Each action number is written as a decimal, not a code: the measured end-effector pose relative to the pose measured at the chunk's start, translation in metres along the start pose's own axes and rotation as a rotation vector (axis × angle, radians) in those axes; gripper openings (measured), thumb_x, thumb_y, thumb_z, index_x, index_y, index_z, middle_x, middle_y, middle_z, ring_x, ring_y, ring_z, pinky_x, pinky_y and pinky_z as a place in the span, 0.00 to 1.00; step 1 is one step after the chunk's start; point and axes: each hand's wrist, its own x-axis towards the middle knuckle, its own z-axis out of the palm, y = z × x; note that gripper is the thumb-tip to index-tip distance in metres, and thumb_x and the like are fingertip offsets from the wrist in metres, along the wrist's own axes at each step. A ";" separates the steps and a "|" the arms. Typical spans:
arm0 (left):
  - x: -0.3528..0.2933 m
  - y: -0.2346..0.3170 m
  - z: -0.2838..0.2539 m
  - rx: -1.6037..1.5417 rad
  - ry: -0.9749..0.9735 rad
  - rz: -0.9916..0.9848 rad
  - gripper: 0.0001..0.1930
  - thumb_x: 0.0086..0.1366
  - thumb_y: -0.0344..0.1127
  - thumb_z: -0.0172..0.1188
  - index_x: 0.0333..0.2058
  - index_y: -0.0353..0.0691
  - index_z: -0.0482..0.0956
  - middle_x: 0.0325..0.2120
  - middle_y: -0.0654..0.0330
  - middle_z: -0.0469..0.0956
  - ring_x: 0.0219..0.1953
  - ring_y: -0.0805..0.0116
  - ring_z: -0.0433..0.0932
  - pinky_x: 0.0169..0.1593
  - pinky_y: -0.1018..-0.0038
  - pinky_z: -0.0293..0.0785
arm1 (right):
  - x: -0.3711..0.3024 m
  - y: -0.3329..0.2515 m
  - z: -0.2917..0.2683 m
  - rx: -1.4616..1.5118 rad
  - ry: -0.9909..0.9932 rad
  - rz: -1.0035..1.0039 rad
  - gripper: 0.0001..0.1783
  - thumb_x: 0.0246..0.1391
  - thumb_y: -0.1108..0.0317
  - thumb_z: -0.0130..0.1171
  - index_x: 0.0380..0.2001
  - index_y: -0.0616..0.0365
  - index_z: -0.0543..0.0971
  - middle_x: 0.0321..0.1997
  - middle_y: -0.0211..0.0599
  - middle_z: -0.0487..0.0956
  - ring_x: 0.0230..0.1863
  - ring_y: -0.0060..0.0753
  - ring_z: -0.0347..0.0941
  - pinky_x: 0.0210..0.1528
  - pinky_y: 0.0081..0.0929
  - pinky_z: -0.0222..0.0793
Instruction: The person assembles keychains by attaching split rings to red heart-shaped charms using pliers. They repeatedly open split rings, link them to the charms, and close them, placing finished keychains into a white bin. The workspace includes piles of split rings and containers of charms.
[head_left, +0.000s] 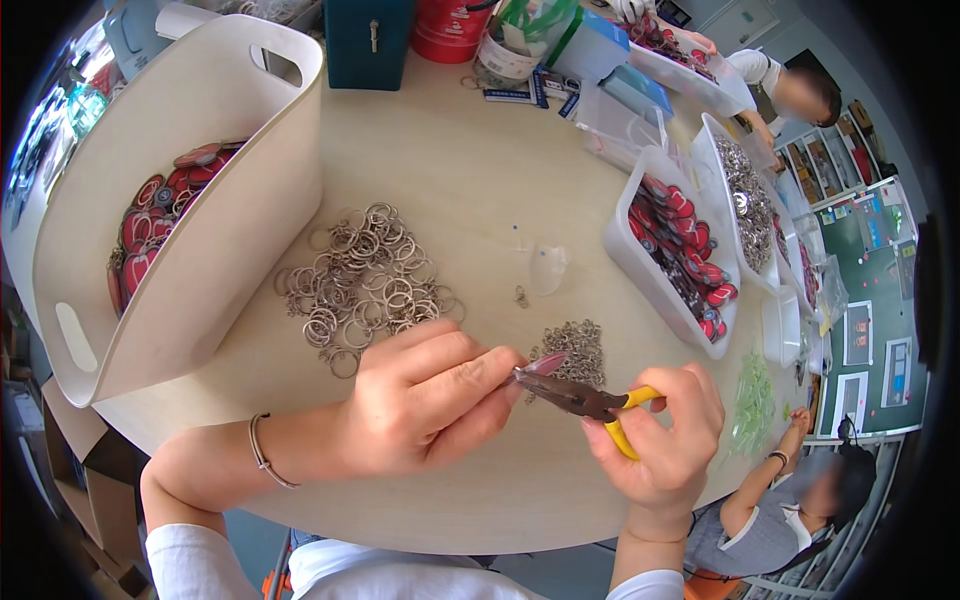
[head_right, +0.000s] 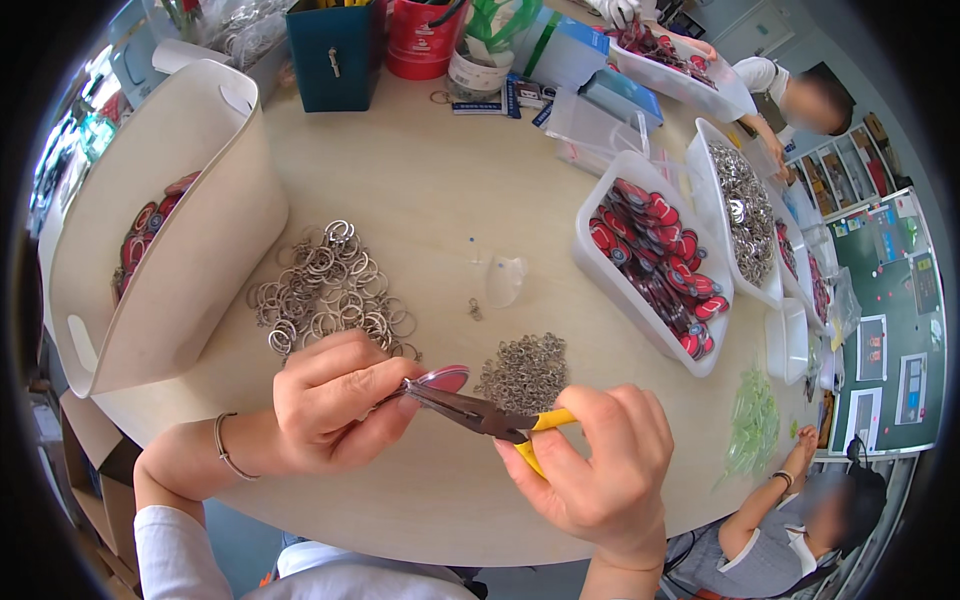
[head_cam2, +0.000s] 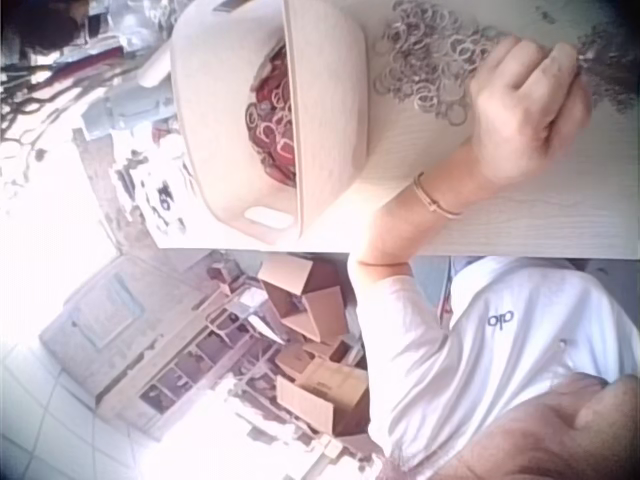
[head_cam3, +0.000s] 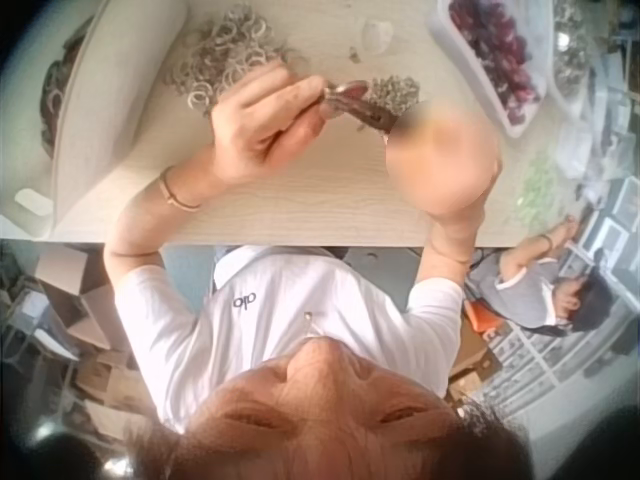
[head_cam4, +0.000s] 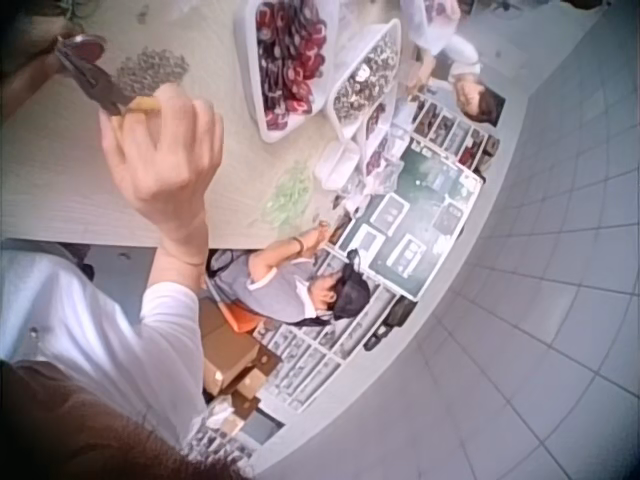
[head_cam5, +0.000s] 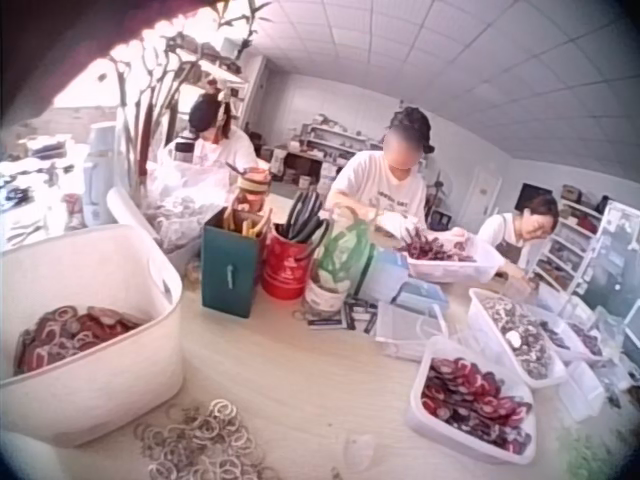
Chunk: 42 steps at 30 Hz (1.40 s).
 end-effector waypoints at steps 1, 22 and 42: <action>-0.001 -0.001 0.000 -0.005 0.012 0.003 0.16 0.45 0.20 0.62 0.36 0.26 0.78 0.19 0.57 0.73 0.17 0.68 0.69 0.18 0.75 0.63 | 0.000 0.000 0.001 0.007 0.008 0.009 0.15 0.26 0.65 0.71 0.16 0.55 0.73 0.31 0.34 0.71 0.26 0.36 0.64 0.25 0.32 0.57; 0.001 0.003 -0.001 0.066 0.042 0.057 0.16 0.41 0.21 0.58 0.33 0.25 0.79 0.19 0.58 0.71 0.18 0.67 0.69 0.20 0.75 0.65 | -0.003 -0.006 0.011 0.017 0.013 -0.031 0.14 0.31 0.66 0.69 0.17 0.55 0.72 0.33 0.37 0.71 0.26 0.36 0.64 0.25 0.32 0.59; -0.001 0.012 0.002 0.056 0.029 0.144 0.15 0.44 0.19 0.58 0.34 0.24 0.78 0.20 0.56 0.74 0.17 0.68 0.67 0.20 0.74 0.63 | -0.004 -0.002 0.013 -0.020 0.073 -0.006 0.15 0.36 0.64 0.69 0.16 0.55 0.71 0.31 0.36 0.70 0.21 0.32 0.62 0.19 0.26 0.58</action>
